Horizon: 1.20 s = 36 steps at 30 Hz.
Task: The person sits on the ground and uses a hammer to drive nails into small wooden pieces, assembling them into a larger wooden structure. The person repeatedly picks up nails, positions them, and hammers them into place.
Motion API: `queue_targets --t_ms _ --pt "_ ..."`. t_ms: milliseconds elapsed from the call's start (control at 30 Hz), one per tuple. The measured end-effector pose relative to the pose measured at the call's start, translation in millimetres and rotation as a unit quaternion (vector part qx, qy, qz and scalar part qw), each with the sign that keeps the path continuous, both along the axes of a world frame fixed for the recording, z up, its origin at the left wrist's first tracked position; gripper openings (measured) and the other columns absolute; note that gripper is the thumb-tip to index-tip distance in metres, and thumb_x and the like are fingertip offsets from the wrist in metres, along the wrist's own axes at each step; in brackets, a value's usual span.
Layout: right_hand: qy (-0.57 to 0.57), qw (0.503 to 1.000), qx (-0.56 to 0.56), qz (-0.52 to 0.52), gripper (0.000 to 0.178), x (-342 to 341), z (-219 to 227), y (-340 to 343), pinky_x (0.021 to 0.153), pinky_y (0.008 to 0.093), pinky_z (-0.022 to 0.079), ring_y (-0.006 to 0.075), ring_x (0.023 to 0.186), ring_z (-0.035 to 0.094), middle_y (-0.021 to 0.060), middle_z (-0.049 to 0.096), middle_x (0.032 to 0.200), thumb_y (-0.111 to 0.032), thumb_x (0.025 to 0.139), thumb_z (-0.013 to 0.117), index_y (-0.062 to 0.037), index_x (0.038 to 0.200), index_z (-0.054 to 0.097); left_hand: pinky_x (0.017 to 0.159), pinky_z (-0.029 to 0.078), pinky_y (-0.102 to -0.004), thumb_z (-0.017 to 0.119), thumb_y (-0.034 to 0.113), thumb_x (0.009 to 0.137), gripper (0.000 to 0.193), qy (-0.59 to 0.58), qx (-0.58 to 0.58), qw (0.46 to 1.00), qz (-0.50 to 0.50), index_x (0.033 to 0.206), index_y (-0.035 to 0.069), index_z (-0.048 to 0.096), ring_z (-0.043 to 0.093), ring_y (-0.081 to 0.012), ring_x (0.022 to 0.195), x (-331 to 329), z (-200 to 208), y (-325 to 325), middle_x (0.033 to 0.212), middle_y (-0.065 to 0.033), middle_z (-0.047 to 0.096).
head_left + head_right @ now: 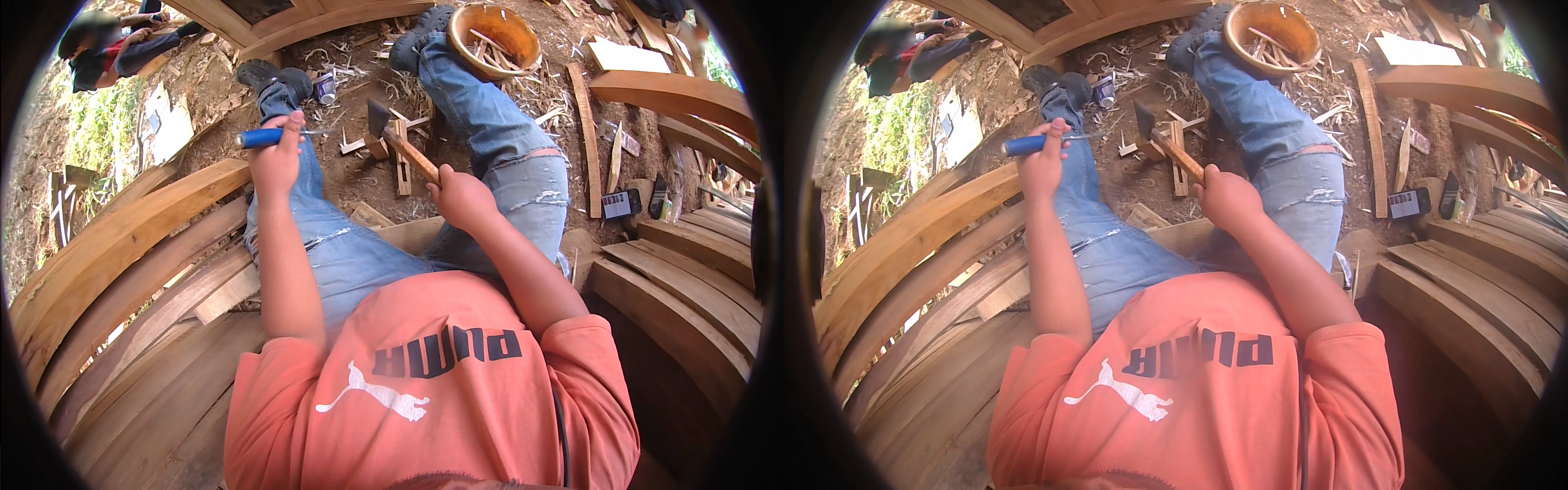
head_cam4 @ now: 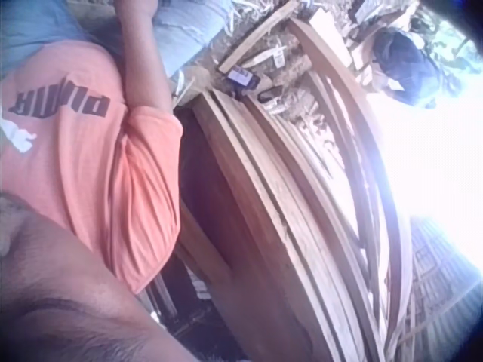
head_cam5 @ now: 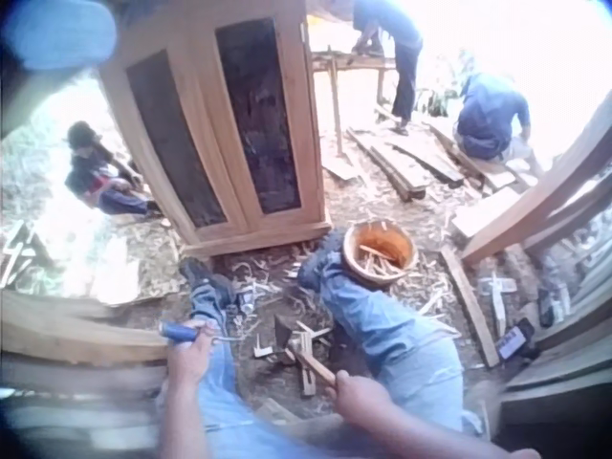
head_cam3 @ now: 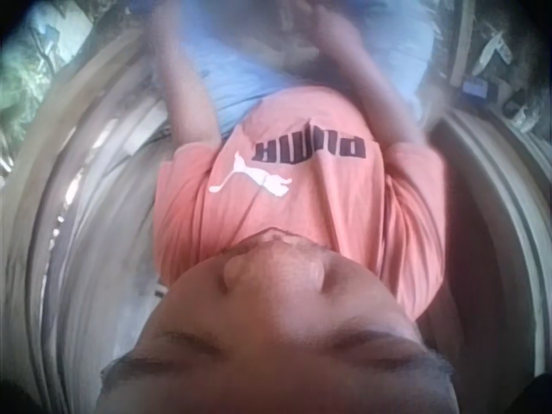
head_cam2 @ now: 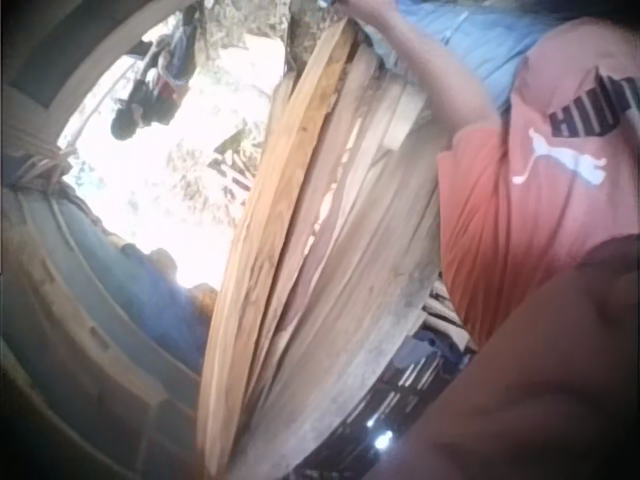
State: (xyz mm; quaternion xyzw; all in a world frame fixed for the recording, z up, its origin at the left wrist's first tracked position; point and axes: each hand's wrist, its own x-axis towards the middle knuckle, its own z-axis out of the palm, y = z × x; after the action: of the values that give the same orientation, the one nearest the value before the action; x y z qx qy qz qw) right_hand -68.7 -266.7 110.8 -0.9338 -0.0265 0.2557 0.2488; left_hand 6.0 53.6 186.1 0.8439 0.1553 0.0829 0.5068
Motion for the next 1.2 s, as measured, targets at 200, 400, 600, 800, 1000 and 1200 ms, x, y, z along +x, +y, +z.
queue_targets --t_ms 200,400,600,800,1000,1200 --pt "0.005 1.0 0.005 0.001 0.036 -1.6 4.4 -0.2 0.085 0.0615 0.058 0.0482 0.096 0.075 0.0248 0.078 0.099 -0.038 0.11 0.063 -0.0027 0.114 0.061 0.071 0.064 -0.0294 0.078 0.035 0.108 0.037 0.053 -0.155 0.986 -0.029 0.109 -0.001 0.073 0.076 -0.0144 0.081 -32.2 -61.1 -8.2 0.096 -0.0088 0.08" --pt "-0.004 1.0 0.02 0.002 0.035 3.1 -1.5 -7.0 0.084 0.0615 0.058 0.048 0.095 0.075 0.0253 0.077 0.097 -0.038 0.109 0.064 -0.0028 0.112 0.061 0.085 0.065 -0.0313 0.075 0.014 0.108 0.02 0.001 -0.191 0.98 -0.056 0.12 -0.003 0.071 0.081 -0.0183 0.092 -40.3 -58.9 -42.1 0.107 -0.0112 0.08" --pt "-0.042 0.998 0.054 -0.005 0.033 0.6 -9.7 -8.7 0.079 0.0628 0.056 0.0502 0.088 0.073 0.0268 0.074 0.088 -0.035 0.108 0.066 -0.0029 0.108 0.059 0.078 0.06 -0.031 0.079 0.022 0.107 0.025 -0.018 -0.023 0.998 -0.063 0.118 0.0 0.074 0.079 -0.0152 0.086 -25.4 -49.1 -53.9 0.092 -0.0073 0.08" --pt "-0.031 0.998 0.053 -0.002 0.032 1.2 -8.7 -9.2 0.078 0.0623 0.056 0.0494 0.088 0.073 0.0257 0.075 0.089 -0.035 0.109 0.066 -0.0038 0.109 0.059 0.071 0.054 -0.034 0.082 0.026 0.104 0.025 -0.025 0.082 0.993 -0.078 0.111 0.003 0.076 0.069 -0.0158 0.072 -10.2 -47.4 -56.6 0.083 -0.0069 0.076" --pt "-0.006 0.999 0.037 0.006 0.033 4.1 -1.2 -9.4 0.081 0.0612 0.058 0.0465 0.093 0.076 0.024 0.078 0.096 -0.036 0.109 0.064 -0.0035 0.112 0.061 0.071 0.055 -0.0343 0.082 0.025 0.104 0.024 -0.04 0.1 0.99 -0.093 0.111 0.002 0.075 0.072 -0.0172 0.074 -6.1 -49.2 -58.5 0.084 -0.0075 0.077" --pt "-0.008 0.999 0.033 0.01 0.033 4.6 -3.3 -9.8 0.081 0.0611 0.058 0.0466 0.092 0.076 0.024 0.078 0.095 -0.036 0.11 0.063 -0.003 0.113 0.061 0.072 0.058 -0.0342 0.082 0.022 0.103 0.023 -0.034 0.08 0.991 -0.097 0.112 0.002 0.076 0.078 -0.0179 0.079 -7.8 -45.8 -63.6 0.086 -0.009 0.08"
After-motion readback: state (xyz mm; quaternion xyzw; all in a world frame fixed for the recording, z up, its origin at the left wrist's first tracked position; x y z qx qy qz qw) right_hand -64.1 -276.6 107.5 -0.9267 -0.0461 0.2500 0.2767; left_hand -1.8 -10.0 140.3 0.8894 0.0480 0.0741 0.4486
